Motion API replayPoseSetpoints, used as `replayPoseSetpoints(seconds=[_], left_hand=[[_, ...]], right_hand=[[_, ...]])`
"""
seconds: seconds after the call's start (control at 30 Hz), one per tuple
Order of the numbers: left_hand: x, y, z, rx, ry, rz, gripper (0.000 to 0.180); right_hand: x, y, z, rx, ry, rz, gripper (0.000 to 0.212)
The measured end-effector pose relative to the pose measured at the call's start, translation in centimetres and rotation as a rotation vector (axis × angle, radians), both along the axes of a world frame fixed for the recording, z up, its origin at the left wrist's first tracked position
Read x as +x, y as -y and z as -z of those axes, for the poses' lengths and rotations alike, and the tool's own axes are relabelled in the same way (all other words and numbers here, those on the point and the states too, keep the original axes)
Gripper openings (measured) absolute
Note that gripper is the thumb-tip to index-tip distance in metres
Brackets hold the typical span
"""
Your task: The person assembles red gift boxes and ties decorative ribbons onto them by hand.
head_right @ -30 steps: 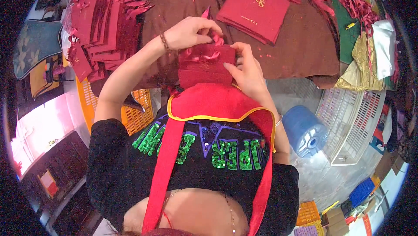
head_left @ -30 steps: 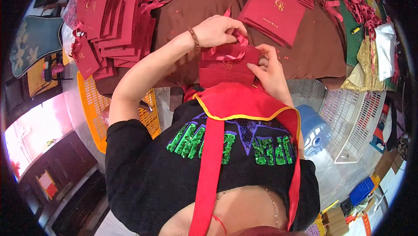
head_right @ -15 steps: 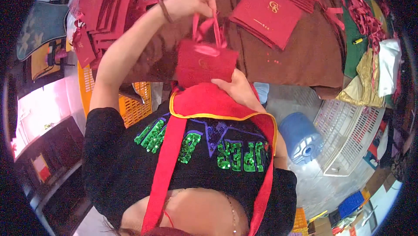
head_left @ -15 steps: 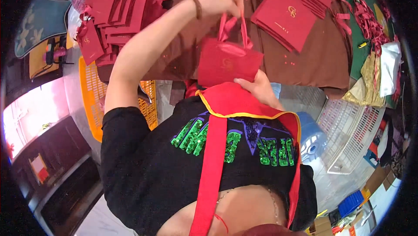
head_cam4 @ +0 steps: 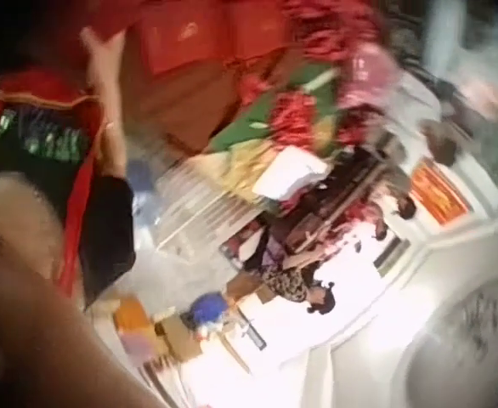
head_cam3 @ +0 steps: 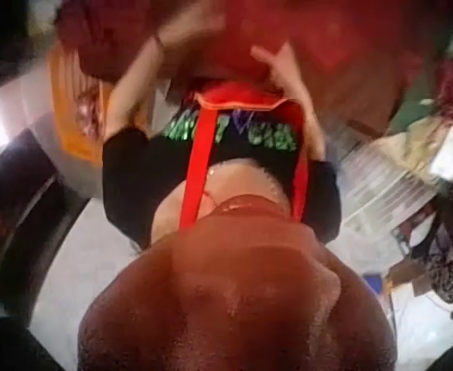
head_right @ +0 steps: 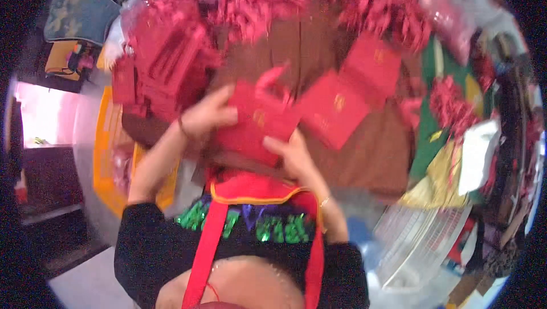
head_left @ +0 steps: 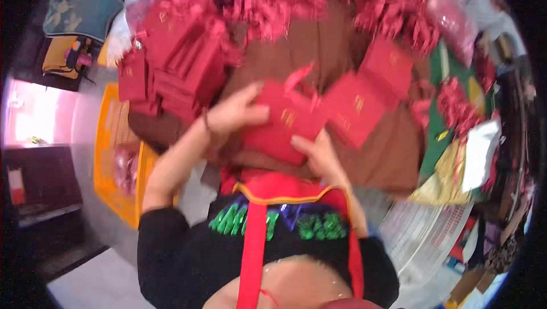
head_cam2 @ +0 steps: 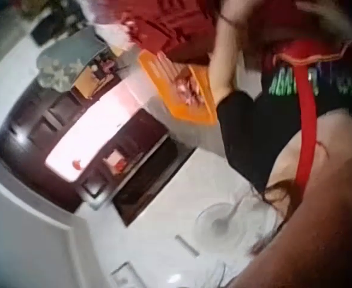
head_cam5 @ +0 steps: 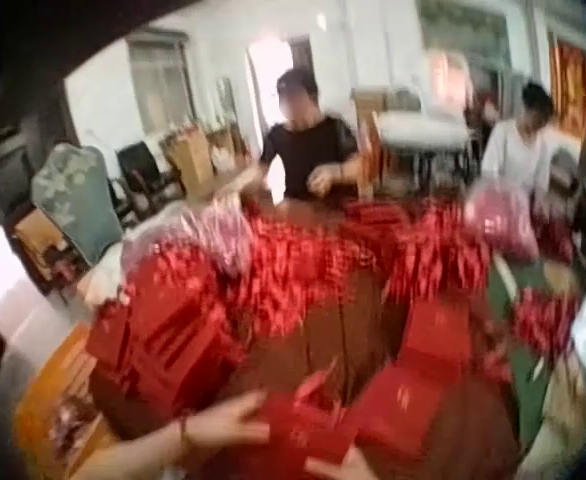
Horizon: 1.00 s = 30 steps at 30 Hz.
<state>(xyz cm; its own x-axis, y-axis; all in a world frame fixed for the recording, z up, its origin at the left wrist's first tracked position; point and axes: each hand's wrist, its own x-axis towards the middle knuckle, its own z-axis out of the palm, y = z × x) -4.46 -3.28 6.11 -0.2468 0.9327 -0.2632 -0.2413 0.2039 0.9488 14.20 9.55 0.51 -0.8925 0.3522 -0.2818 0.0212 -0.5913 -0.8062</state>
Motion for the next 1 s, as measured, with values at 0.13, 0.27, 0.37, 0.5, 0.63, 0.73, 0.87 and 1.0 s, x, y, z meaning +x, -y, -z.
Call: replayPoseSetpoints(seconds=[0.13,0.27,0.37,0.5,0.63,0.73,0.87,1.0], left_hand=[[1.7,2.7,2.6,0.059,0.038,-0.156,0.06],[1.9,2.4,3.7,0.188,0.152,-0.194,0.059],[2.2,2.7,2.7,0.109,0.207,-0.131,0.057],[3.0,3.5,3.6,0.15,0.302,-0.15,0.058],[0.4,5.3,1.9,0.225,-0.232,-0.19,0.061],[-4.0,7.7,-5.2,0.201,-0.947,-0.339,0.05],[-8.5,10.8,-12.8,0.343,-1.479,-0.613,0.043],[-15.0,12.3,-10.7,0.14,-1.737,-0.783,0.041]], right_hand=[[-2.3,-1.5,0.2,-0.324,-0.023,-0.038,0.035],[-3.0,-1.4,0.1,-0.233,0.012,0.078,0.027],[-2.8,-1.0,0.5,-0.222,-0.008,0.18,0.025],[-2.7,-0.6,0.8,-0.24,-0.007,0.205,0.026],[-3.7,-1.3,3.3,-0.38,-0.139,0.075,0.035],[-5.0,-0.8,0.7,-0.304,-0.119,0.022,0.037],[-6.0,0.1,1.2,-0.182,-0.03,0.006,0.029],[-5.9,2.4,2.6,-0.189,0.135,0.009,0.021]])
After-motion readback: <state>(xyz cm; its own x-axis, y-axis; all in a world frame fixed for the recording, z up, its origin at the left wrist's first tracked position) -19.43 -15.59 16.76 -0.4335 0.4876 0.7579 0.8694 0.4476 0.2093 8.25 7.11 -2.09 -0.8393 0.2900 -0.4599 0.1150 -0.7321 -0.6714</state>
